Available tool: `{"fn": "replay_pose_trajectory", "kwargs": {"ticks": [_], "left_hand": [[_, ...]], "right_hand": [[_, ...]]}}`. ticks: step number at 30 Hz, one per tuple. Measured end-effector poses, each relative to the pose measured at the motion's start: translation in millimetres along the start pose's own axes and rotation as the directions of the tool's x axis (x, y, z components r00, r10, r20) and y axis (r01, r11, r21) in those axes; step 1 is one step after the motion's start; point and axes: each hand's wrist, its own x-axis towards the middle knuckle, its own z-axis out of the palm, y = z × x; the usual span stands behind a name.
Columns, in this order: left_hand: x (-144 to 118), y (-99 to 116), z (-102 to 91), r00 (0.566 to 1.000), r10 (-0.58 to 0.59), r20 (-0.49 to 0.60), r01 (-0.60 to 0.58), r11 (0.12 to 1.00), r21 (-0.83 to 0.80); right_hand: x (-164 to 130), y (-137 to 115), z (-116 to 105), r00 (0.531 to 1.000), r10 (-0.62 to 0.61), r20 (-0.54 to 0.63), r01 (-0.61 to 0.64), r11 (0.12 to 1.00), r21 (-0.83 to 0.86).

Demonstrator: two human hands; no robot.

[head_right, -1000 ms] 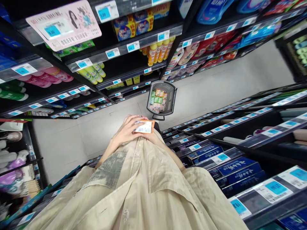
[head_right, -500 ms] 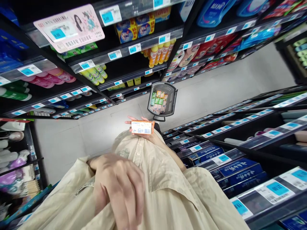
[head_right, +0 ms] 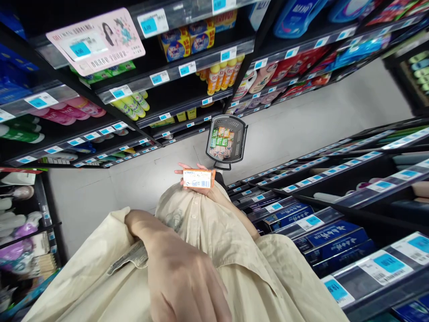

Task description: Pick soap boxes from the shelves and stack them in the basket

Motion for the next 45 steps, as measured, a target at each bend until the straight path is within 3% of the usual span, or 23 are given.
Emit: {"fn": "replay_pose_trajectory", "kwargs": {"ticks": [7,12,15,17,22,25,33,35,36,37,38,39,40,41,42,43,45], "left_hand": [[4,-1,-5.3,0.982,-0.179,0.060,0.174,0.982,0.081],[-15,7,-8.3,0.999,-0.035,-0.001,0.035,0.996,0.080],[-24,16,-14.6,0.993,-0.021,0.115,0.010,0.996,0.092],[-26,23,-17.3,0.984,-0.094,0.150,0.078,0.991,0.111],[-38,45,-6.1,0.969,-0.230,-0.085,0.245,0.934,0.262],[-44,52,4.7,0.943,-0.302,-0.137,0.331,0.894,0.303],[-57,32,0.9,0.983,-0.088,-0.163,0.130,0.955,0.267],[-72,34,-1.7,0.960,-0.048,-0.276,0.131,0.948,0.290],[-82,35,-2.7,0.907,-0.015,-0.420,0.167,0.930,0.327],[-93,35,-3.9,0.798,0.043,-0.602,0.229,0.902,0.367],[-106,34,-5.5,0.616,0.133,-0.776,0.309,0.866,0.394],[-119,31,-7.7,0.392,0.239,-0.888,0.389,0.832,0.395],[-132,28,-10.4,0.173,0.334,-0.927,0.452,0.809,0.376],[-146,23,-13.5,0.007,0.396,-0.918,0.493,0.797,0.348],[-159,18,-16.7,-0.100,0.419,-0.903,0.520,0.795,0.311],[-172,13,-19.4,-0.161,0.417,-0.895,0.536,0.798,0.276],[-195,5,-22.0,-0.197,0.390,-0.900,0.568,0.793,0.219]], "right_hand": [[2,1,-8,1.000,-0.010,0.007,0.010,1.000,0.020],[1,1,-9,0.999,-0.034,0.005,0.034,0.999,0.001],[1,-1,-8,0.999,-0.040,0.028,0.039,0.999,0.010],[1,-2,-8,0.998,-0.041,0.049,0.040,0.999,0.019],[2,0,-9,0.996,-0.033,0.082,0.032,0.999,0.008],[3,1,-9,0.998,-0.024,0.065,0.025,1.000,-0.013],[1,2,-3,0.999,-0.030,0.030,0.030,0.999,-0.014],[-1,3,0,1.000,-0.021,0.017,0.021,1.000,-0.012],[-2,3,1,1.000,-0.021,0.003,0.021,1.000,-0.003],[-2,3,2,1.000,-0.026,-0.016,0.027,1.000,0.011],[-3,3,2,0.999,-0.032,-0.034,0.033,0.999,0.027],[-3,4,2,0.998,-0.036,-0.048,0.038,0.998,0.039],[-2,4,1,0.998,-0.039,-0.055,0.042,0.998,0.045],[-2,4,0,0.998,-0.041,-0.053,0.043,0.998,0.041],[-1,4,-1,0.999,-0.036,-0.040,0.037,0.999,0.028],[0,3,-1,0.999,-0.029,-0.022,0.030,0.999,0.012],[1,2,-1,1.000,-0.024,0.012,0.024,1.000,-0.011]]}}
